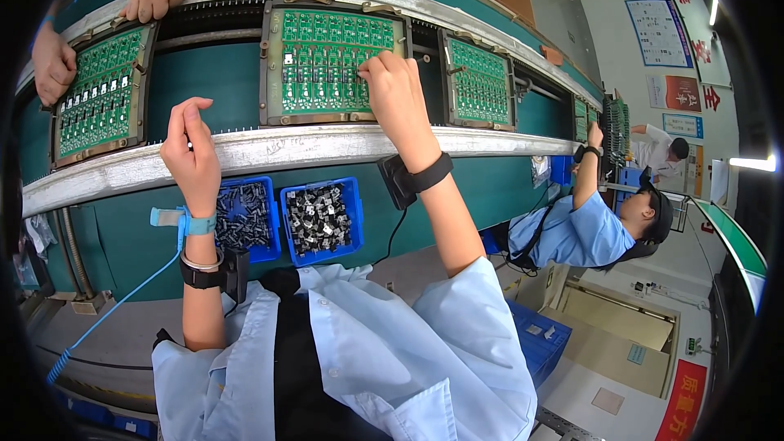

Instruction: The person picks up electronic components from a blue bin by hand and places them one at a time into the slots of a circuit board.

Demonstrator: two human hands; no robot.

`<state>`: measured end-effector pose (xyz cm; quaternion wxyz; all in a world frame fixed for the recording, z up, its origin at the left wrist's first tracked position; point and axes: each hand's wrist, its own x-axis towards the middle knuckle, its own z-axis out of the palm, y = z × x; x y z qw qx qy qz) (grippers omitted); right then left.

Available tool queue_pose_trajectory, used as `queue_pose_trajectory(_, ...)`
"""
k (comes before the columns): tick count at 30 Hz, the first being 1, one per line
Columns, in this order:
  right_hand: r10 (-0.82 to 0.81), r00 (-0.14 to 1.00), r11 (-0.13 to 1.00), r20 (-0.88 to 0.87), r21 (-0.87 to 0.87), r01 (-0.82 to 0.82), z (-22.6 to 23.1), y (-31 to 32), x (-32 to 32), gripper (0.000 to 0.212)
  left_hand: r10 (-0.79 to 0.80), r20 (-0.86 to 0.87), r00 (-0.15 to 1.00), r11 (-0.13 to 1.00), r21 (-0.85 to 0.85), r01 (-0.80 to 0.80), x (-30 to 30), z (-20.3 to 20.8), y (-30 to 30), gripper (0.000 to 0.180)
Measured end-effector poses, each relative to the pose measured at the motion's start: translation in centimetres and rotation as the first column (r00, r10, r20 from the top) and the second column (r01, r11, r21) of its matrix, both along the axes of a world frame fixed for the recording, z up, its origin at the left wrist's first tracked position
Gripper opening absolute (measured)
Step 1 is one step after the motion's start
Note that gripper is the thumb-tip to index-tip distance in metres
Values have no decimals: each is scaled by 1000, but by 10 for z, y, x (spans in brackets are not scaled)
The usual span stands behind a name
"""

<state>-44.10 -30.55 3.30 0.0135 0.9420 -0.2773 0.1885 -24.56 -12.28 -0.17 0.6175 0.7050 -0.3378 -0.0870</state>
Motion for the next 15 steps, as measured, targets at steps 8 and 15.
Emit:
queue_pose_trajectory(8,29,999,1000,-33,-1,-30,-4,-2,-4,1,-8,-2,1000,1000,5,8,-1,0,-1,21)
queue_pose_trajectory(15,14,999,1000,-47,11,-13,-3,8,-6,13,-5,14,1000,1000,-24,5,-1,-2,-2,20)
